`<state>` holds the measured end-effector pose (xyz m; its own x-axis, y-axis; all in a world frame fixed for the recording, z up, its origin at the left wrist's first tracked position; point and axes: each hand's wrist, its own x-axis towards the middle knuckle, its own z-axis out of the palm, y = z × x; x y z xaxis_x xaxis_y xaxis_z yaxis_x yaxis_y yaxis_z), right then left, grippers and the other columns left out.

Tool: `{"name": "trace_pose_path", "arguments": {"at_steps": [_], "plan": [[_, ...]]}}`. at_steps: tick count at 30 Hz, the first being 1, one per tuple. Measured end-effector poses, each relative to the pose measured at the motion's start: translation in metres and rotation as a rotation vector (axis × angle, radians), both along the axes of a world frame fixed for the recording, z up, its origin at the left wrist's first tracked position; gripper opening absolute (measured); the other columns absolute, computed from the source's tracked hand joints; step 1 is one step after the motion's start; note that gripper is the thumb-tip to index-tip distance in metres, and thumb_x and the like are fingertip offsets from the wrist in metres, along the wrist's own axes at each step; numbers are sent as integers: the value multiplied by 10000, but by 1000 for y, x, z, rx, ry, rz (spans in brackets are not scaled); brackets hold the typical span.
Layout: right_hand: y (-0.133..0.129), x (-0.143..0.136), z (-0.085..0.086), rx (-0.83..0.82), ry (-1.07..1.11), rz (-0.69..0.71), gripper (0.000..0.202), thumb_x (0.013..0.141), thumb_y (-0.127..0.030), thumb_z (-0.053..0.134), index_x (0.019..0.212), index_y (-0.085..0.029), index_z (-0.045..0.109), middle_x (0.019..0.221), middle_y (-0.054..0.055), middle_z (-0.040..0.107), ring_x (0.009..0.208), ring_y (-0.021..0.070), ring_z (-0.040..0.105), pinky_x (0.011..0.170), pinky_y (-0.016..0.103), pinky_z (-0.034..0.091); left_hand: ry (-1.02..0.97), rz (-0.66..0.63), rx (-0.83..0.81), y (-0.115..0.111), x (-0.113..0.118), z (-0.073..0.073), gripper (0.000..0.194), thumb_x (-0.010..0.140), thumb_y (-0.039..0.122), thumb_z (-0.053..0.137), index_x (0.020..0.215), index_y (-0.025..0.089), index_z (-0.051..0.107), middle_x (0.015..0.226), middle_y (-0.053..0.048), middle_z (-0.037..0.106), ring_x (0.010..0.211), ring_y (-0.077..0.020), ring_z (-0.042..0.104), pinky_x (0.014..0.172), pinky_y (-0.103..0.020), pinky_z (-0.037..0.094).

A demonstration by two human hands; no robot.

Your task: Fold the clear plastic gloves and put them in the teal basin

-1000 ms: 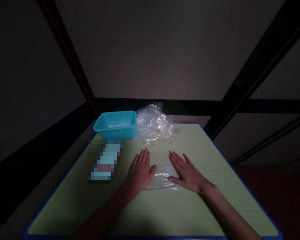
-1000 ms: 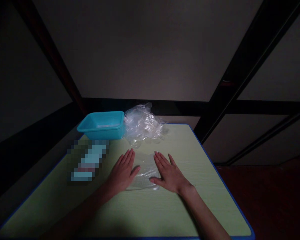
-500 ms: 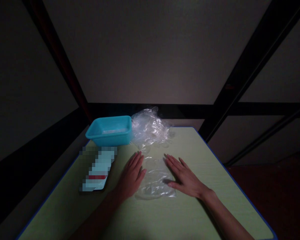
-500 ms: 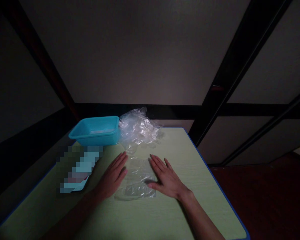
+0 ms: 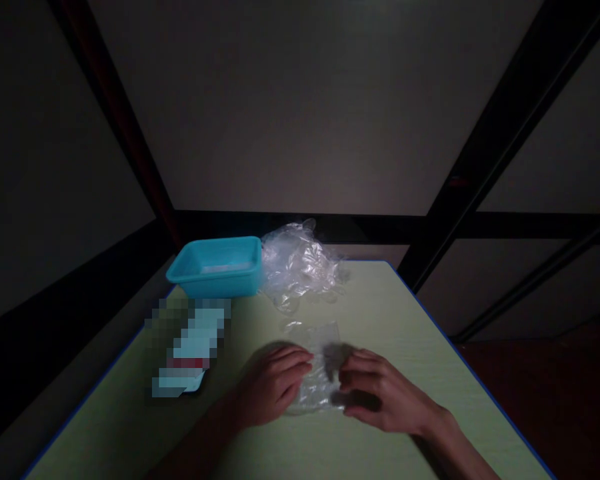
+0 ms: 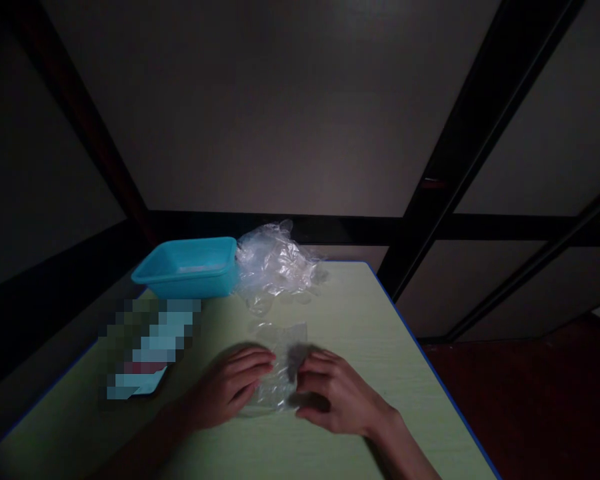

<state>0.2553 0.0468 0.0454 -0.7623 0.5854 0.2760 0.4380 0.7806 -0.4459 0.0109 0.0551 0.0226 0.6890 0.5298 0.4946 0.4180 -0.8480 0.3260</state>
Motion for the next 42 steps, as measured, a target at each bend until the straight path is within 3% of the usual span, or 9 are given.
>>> {"name": "trace_pose_path", "arguments": {"at_steps": [6,11,19,30,38,42], "plan": [[-13,3,7,-15,-173,-31,186,695,-222,677,867,-182,620,896,41,618,859,201,551,820,363,428,-155,-15,21,-1,3,-1,238,760,13,424,787,148,618,738,-67,635,682,-167,552,624,-277,460],[-13,2,7,-37,-220,-64,132,710,-168,610,842,-171,600,889,48,605,895,203,543,901,385,402,-190,-27,-9,-2,3,-2,214,739,28,414,714,158,582,658,-40,561,606,-143,499,560,-250,394],[-11,-3,6,-1,-251,-15,155,707,-84,509,795,-175,598,837,42,588,819,178,526,809,342,443,69,-23,55,-6,5,0,177,699,60,429,720,179,558,694,-36,541,636,-166,474,588,-279,392],[-14,-1,1,99,-247,-11,144,789,-98,474,779,-172,596,778,36,581,748,172,505,738,328,433,88,-3,27,-7,3,-3,128,688,127,499,780,184,567,744,-30,578,682,-166,513,632,-286,421],[-9,1,3,133,-164,-28,206,826,-117,391,739,-174,569,705,42,552,658,167,492,648,327,428,123,114,16,-24,5,-7,237,648,319,619,843,193,571,827,-60,596,760,-226,537,696,-364,474],[-9,3,7,130,-171,-48,199,837,-133,398,741,-173,568,698,43,550,669,172,504,669,338,433,125,139,32,-26,6,-7,242,650,316,621,853,191,575,831,-64,594,766,-232,541,689,-365,475]]}}
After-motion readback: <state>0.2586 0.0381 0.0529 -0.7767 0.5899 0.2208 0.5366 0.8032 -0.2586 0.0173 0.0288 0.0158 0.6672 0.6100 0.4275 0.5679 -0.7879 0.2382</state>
